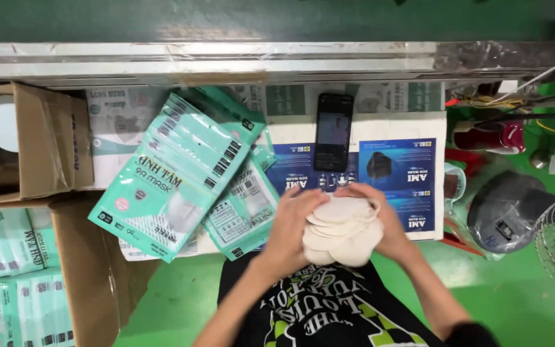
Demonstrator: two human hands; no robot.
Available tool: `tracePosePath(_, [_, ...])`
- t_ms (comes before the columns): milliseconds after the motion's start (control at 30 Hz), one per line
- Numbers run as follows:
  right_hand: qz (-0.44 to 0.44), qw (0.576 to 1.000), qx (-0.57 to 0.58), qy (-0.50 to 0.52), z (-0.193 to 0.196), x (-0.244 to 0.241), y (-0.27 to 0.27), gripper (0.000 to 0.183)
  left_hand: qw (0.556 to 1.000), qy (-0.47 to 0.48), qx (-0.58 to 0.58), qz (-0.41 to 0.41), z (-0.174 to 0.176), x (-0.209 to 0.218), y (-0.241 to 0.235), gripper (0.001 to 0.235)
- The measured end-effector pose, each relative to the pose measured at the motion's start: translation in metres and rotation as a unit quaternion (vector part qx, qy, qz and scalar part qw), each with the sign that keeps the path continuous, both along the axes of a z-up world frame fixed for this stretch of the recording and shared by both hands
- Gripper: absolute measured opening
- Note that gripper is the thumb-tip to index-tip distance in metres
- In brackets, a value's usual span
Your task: Manually counting and placing face masks into plastic packaging bags in a factory setting.
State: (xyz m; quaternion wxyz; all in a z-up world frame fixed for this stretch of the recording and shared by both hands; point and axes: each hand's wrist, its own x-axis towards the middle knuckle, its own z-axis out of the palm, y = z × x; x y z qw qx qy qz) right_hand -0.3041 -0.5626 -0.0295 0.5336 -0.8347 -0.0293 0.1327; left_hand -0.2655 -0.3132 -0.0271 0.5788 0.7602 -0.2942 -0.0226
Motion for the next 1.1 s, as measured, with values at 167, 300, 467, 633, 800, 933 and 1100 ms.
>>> tracePosePath(167, [-0.042,0.998,-0.021,-0.029,-0.040,-0.058,-0.009,0.104,0.999,-0.019,0.032,-0.032,-0.033,-0.012,-0.033,0.095])
tracePosePath(300, [-0.134,0.990,0.024,-0.032,-0.052,-0.086,-0.005,0.102,0.995,-0.038,0.047,-0.078,-0.045,-0.031,-0.044,0.088])
tracePosePath(467, [-0.138,0.987,-0.016,-0.080,-0.063,-0.069,0.009,0.083,0.995,-0.043,0.044,-0.072,-0.048,-0.004,-0.041,0.086])
tracePosePath(633, [-0.171,0.981,-0.040,-0.084,-0.093,-0.077,-0.001,0.070,0.996,-0.012,0.026,-0.089,-0.067,-0.009,-0.039,0.081])
tracePosePath(800, [-0.344,0.841,0.417,0.016,-0.069,-0.086,0.013,0.076,0.967,0.211,-0.078,-0.120,-0.059,-0.055,-0.063,0.058])
tracePosePath(933, [-0.468,0.725,0.448,0.233,-0.085,-0.088,0.027,0.056,0.939,0.320,-0.097,-0.078,-0.037,-0.054,-0.054,0.051])
tracePosePath(1100, [-0.540,0.810,0.222,0.048,-0.069,-0.076,-0.002,0.052,0.955,0.055,0.238,0.171,-0.024,-0.062,0.023,0.035])
